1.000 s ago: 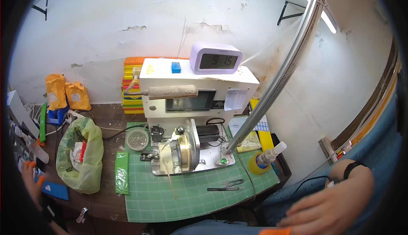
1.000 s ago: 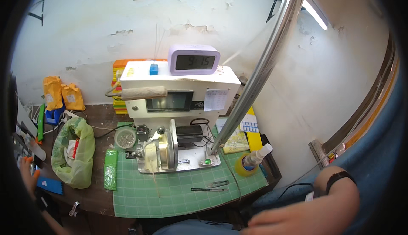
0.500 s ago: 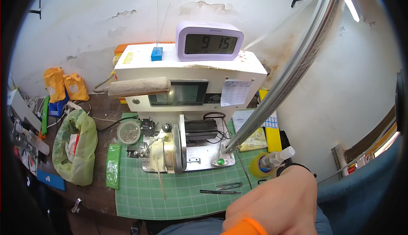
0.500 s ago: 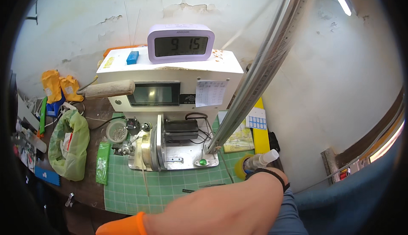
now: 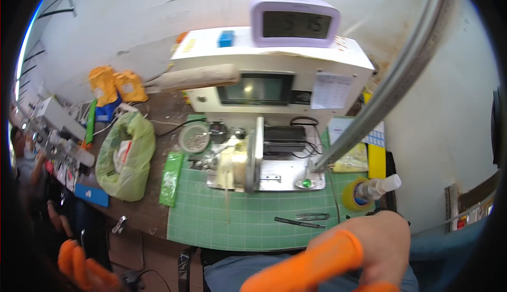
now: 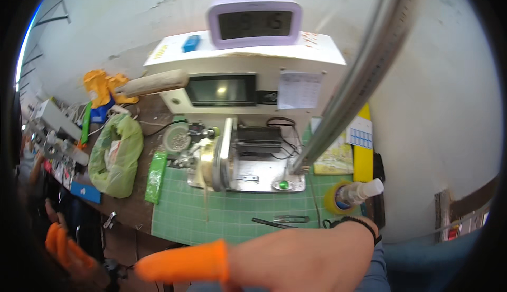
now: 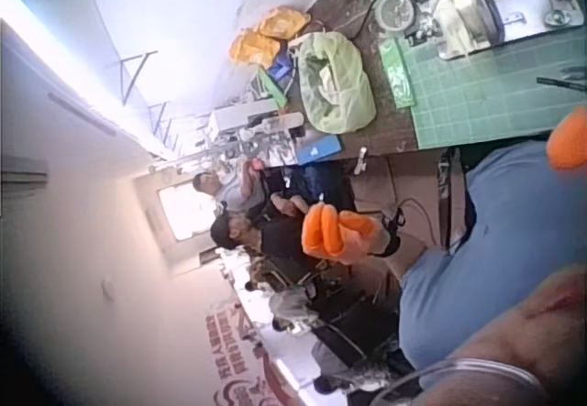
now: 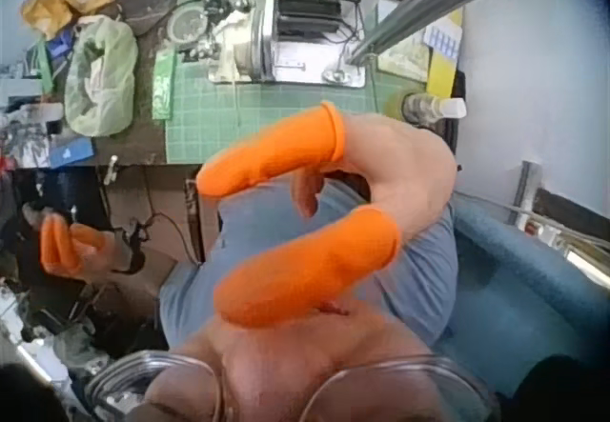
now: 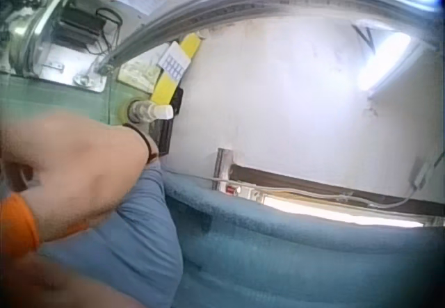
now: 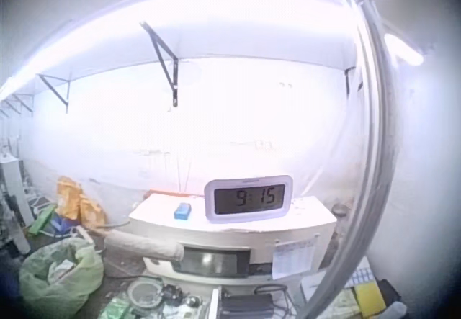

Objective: Manually assemble and glue small electronic components into a larger assembly.

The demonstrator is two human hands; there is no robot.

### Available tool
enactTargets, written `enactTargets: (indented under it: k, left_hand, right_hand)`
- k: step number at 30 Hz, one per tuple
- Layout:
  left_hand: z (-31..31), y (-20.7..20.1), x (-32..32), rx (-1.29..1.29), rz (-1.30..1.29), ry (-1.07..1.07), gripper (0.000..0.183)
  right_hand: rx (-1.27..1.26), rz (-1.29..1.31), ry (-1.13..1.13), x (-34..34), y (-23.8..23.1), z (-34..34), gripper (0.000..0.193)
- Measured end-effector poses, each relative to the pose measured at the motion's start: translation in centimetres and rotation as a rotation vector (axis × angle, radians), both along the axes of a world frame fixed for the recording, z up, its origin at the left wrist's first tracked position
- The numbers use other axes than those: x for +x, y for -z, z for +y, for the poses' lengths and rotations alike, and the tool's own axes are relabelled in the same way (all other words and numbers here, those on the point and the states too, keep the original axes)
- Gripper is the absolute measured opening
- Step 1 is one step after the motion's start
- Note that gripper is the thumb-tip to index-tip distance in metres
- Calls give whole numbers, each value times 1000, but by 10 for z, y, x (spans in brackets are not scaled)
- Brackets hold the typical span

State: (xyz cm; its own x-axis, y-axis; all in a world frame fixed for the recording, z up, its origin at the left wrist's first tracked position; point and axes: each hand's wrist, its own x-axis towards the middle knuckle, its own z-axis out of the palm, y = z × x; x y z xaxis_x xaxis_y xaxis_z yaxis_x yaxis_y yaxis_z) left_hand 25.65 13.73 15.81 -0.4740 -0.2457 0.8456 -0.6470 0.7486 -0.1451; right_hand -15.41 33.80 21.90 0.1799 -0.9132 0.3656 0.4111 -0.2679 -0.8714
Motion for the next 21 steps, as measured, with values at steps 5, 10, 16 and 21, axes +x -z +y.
enactTargets:
  k: [5, 10, 16, 21]
  left_hand:
    - [24, 85, -79, 763, 487, 515, 56]
    - [28, 98, -125, 1748, 1580, 1855, 92]
    - [13, 91, -116, 1683, 1239, 1605, 76]
    - [12, 113, -106, 1658, 1386, 1405, 48]
  right_hand:
    - [-126, 616, 64, 0, 70, 4, 39]
    - [125, 787, 212, 27, 95, 25, 34]
    - [160, 840, 342, 45, 94, 31, 30]
    - [228, 888, 374, 61, 97, 29, 21]
